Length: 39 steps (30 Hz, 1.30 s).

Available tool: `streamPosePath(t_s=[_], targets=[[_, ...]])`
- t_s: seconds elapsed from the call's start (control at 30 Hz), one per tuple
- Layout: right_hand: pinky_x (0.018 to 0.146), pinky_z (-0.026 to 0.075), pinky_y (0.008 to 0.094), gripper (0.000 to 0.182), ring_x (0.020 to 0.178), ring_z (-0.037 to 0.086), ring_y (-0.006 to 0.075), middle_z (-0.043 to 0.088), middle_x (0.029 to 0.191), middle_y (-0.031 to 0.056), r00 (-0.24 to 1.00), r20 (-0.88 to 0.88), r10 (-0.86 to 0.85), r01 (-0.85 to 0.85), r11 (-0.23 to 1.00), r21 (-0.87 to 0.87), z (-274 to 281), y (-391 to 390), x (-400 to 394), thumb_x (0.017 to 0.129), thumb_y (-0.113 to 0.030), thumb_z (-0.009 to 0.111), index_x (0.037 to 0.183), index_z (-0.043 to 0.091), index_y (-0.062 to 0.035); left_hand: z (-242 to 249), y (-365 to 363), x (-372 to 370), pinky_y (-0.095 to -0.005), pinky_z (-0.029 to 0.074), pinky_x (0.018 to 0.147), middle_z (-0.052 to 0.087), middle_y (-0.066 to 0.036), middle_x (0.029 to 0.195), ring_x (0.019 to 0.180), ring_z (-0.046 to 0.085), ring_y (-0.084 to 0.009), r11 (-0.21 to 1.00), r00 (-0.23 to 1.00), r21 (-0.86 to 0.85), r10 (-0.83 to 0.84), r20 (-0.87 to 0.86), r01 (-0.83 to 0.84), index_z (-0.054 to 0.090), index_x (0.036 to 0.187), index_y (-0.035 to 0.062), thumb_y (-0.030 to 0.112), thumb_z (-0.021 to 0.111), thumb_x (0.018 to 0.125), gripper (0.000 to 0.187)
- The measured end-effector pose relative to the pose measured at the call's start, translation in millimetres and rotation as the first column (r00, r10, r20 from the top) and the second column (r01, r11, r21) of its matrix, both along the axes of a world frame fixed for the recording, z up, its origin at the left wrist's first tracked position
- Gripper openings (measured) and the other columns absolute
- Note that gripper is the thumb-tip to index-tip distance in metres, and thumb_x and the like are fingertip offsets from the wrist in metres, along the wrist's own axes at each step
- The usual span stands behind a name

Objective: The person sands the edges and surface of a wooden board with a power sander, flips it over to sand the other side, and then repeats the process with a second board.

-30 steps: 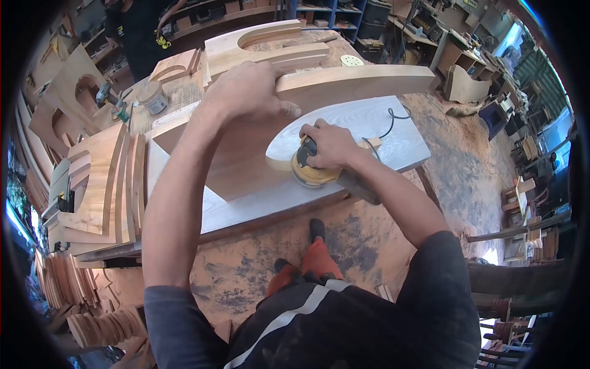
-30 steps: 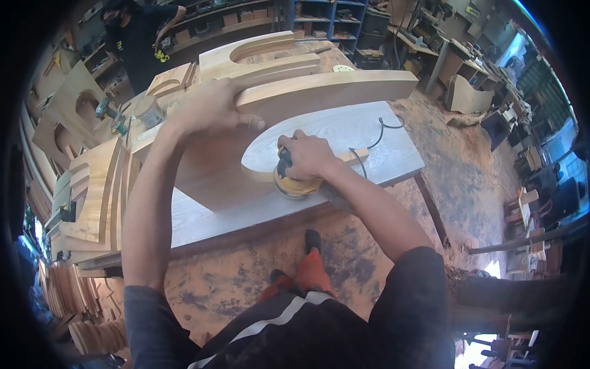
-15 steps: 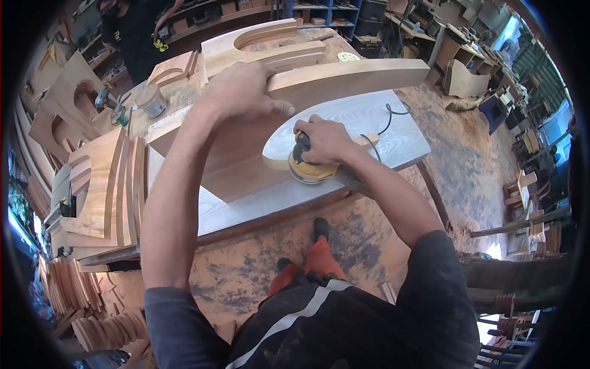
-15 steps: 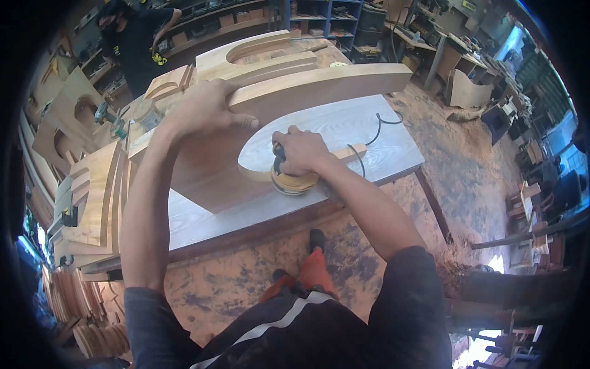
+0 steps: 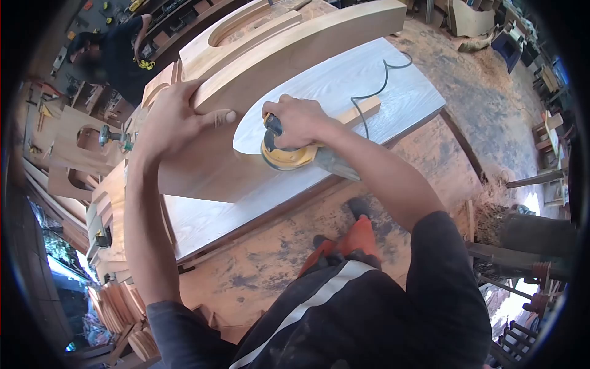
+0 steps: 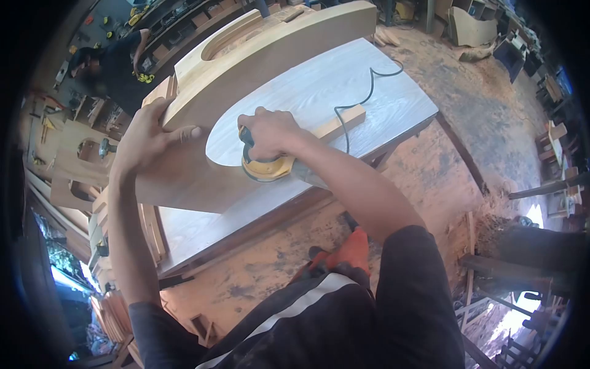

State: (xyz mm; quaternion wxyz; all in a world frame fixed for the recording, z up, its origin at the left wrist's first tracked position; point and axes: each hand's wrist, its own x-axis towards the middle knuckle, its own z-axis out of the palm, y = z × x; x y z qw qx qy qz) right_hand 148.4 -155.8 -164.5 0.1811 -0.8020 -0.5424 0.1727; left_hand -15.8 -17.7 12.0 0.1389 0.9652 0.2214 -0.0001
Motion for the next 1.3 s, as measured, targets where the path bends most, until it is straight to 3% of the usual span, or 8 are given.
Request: streamPosePath(t_s=[0.17,0.23,0.3,0.43,0.9,1.1,1.2,1.3], targets=[[0.101,0.056,0.0476,0.065,0.117,0.069,0.0361,0.065,0.126,0.0148,0.978,-0.206,0.042,-0.008,0.987,0.162,-11.7,-17.7,1.3,0.076,-0.035,0.081,0.136,0.063,-0.0194,-8.8,3.0,-2.1,-0.0406,0.06,0.078,0.078,-0.018,0.087,0.08,0.077,-0.0269,0.998,0.987,0.023,-0.068,0.144,0.065,0.075,0.114,-0.0066,0.052,0.094,0.078,0.072],[0.101,0.057,0.0475,0.064,0.116,0.07,0.0362,0.065,0.126,0.0148,0.965,-0.259,0.035,0.023,0.976,0.218,-15.9,-16.0,0.4,0.076,-0.034,0.08,0.136,0.064,-0.0194,-2.9,-2.3,-1.8,-0.0383,0.061,0.078,0.079,-0.018,0.09,0.082,0.078,-0.0242,0.991,0.995,-0.13,-0.026,0.094,0.038,0.075,0.115,-0.0059,0.051,0.095,0.079,0.07],[0.099,0.057,0.0472,0.062,0.114,0.071,0.0362,0.065,0.126,0.0143,0.997,-0.055,0.058,-0.052,0.992,0.113,-9.1,-7.8,2.0,0.076,-0.031,0.079,0.135,0.064,-0.0191,-3.3,-0.1,-3.9,-0.0377,0.061,0.078,0.079,-0.017,0.091,0.083,0.079,-0.0229,0.996,0.997,-0.083,-0.036,0.073,0.042,0.074,0.115,-0.0056,0.05,0.095,0.08,0.069],[0.098,0.058,0.0471,0.062,0.113,0.071,0.0359,0.065,0.126,0.014,0.985,-0.078,0.156,-0.142,0.976,0.166,-3.2,-5.6,7.7,0.076,-0.029,0.079,0.135,0.064,-0.0189,-1.9,-3.8,-4.3,-0.0376,0.061,0.078,0.08,-0.016,0.092,0.083,0.078,-0.0215,0.997,0.998,-0.073,-0.037,0.052,0.04,0.075,0.115,-0.0048,0.048,0.095,0.081,0.066],[0.099,0.056,0.0443,0.063,0.116,0.069,0.034,0.065,0.123,0.0154,0.939,-0.309,0.153,-0.053,0.949,0.31,-15.6,-20.0,7.4,0.075,-0.03,0.081,0.134,0.063,-0.0154,-0.7,-4.4,-3.6,-0.0378,0.06,0.079,0.08,-0.017,0.092,0.082,0.078,-0.0214,0.999,0.999,-0.046,-0.023,0.033,0.024,0.075,0.115,-0.0045,0.048,0.095,0.081,0.066],[0.098,0.057,0.0438,0.065,0.114,0.069,0.0337,0.066,0.121,0.0139,0.973,-0.171,0.155,-0.115,0.967,0.225,-9.6,-15.6,4.9,0.074,-0.031,0.083,0.134,0.063,-0.0152,-3.2,-4.8,-9.0,-0.0373,0.061,0.079,0.08,-0.016,0.094,0.082,0.078,-0.0204,0.997,0.998,-0.077,-0.016,0.068,0.022,0.075,0.117,-0.0045,0.048,0.095,0.081,0.067],[0.098,0.057,0.0439,0.066,0.113,0.07,0.0333,0.066,0.119,0.0129,0.953,-0.27,0.136,-0.049,0.951,0.306,-12.2,-14.3,6.7,0.073,-0.031,0.083,0.135,0.063,-0.0155,-4.3,-5.1,-7.2,-0.0374,0.061,0.079,0.08,-0.016,0.094,0.082,0.077,-0.0199,0.997,0.998,-0.074,-0.013,0.063,0.017,0.075,0.117,-0.0042,0.049,0.095,0.08,0.068],[0.098,0.057,0.0447,0.066,0.113,0.07,0.0333,0.065,0.12,0.0131,0.971,-0.197,0.135,-0.082,0.963,0.255,-17.4,-13.1,6.9,0.074,-0.032,0.082,0.134,0.064,-0.0154,-2.5,-2.7,-10.5,-0.0377,0.06,0.078,0.08,-0.016,0.093,0.082,0.077,-0.0201,0.996,0.998,-0.086,-0.001,0.056,0.006,0.075,0.117,-0.0039,0.051,0.095,0.08,0.069]])
